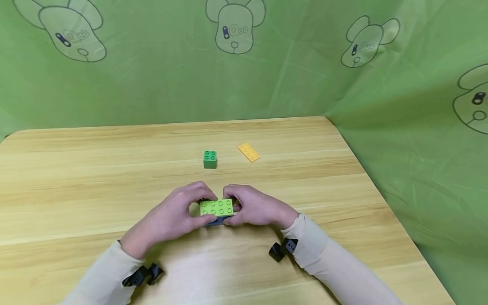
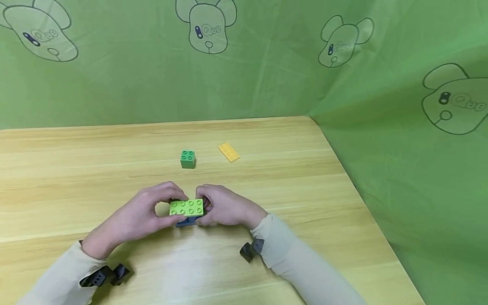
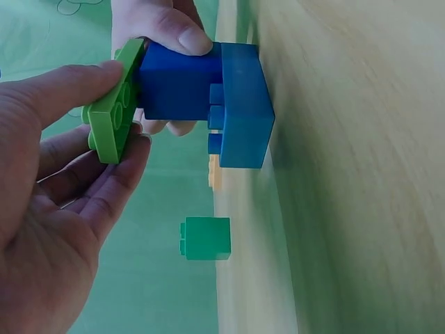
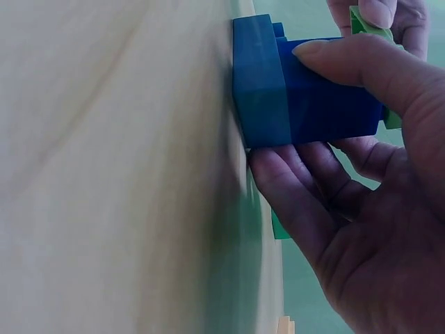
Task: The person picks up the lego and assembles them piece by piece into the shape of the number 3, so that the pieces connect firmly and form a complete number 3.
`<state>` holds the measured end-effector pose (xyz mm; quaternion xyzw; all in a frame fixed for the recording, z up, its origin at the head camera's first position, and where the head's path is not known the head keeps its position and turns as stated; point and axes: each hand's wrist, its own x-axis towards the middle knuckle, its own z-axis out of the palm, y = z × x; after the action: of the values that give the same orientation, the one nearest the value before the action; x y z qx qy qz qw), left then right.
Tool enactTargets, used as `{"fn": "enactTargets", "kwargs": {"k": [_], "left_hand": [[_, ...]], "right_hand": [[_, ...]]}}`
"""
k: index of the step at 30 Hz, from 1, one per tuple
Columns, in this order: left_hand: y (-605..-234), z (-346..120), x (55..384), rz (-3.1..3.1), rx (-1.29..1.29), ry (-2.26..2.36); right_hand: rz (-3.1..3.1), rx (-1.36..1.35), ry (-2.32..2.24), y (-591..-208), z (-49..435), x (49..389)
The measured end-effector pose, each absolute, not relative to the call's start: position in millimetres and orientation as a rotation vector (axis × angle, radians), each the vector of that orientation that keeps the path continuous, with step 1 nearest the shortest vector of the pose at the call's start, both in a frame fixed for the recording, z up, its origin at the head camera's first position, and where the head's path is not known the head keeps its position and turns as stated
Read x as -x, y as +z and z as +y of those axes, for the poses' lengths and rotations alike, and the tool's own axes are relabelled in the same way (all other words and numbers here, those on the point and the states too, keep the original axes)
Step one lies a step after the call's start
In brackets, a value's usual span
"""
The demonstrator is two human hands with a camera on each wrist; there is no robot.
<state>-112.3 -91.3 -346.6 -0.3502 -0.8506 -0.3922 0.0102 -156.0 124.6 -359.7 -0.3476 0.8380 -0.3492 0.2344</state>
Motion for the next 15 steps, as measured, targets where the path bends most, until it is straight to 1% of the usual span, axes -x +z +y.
{"fn": "enactTargets", "kwargs": {"k": [15], "left_hand": [[-344.9, -88.8, 111.4, -2.696, 1.051, -1.215]], "right_hand": [[2.311, 0.979, -0.949, -359.9, 126.0, 155.4]]}}
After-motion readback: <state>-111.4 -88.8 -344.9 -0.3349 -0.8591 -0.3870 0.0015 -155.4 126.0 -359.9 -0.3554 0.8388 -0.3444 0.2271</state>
